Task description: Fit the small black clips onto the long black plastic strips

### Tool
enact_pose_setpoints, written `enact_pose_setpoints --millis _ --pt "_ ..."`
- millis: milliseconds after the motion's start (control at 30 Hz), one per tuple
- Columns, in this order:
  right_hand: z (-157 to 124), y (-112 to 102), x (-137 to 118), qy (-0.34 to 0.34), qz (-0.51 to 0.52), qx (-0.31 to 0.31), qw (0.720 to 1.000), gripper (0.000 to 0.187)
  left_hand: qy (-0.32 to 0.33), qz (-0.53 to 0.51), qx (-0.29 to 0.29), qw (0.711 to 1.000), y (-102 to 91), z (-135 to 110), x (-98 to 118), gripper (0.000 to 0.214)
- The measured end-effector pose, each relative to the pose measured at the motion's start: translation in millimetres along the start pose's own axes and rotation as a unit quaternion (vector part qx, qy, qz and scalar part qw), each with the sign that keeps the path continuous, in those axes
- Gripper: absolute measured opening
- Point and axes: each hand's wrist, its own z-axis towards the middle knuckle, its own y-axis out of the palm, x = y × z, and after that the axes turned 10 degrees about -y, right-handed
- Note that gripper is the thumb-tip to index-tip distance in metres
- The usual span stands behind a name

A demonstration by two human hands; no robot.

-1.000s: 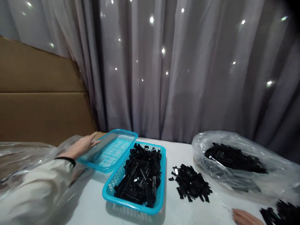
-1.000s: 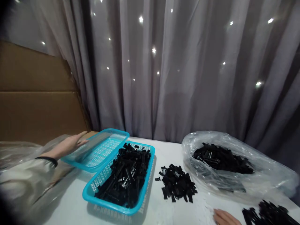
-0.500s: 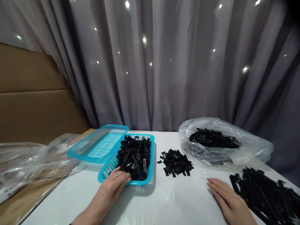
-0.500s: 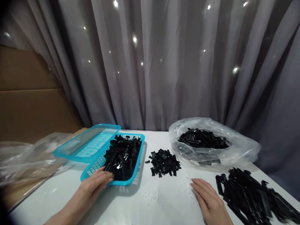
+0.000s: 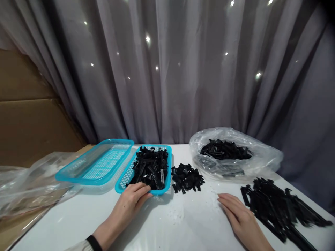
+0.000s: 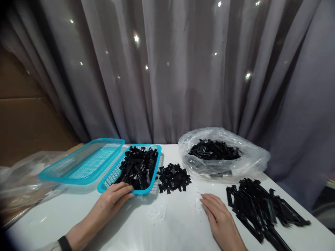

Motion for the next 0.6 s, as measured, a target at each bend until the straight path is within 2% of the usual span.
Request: enact_pose_setpoints --millis 267,433,500,600 --pt "12.2 -7.9 -3.9 -0.004 0.003 0.012 1.000 0.028 0.011 -0.010 0.035 0.999 8.4 -2.8 -0.6 0.020" --pt "22.7 -13.8 -30.0 -0.006 0.028 0.018 0.999 0.026 0.039 -0.050 0.082 0.995 0.2 -20.8 3.9 0.028" --pt "30.7 -13.9 -46.3 -0.009 0.066 -0.005 0.998 0.027 0.044 -0.082 0.069 0.993 -5.2 -33.1 15.2 0.026" --pt "47.5 -11.7 -69.4 -0.018 0.142 -0.055 0.988 0.031 -0.008 -0.160 -0.002 0.987 -5.3 -50.4 42.8 0.016"
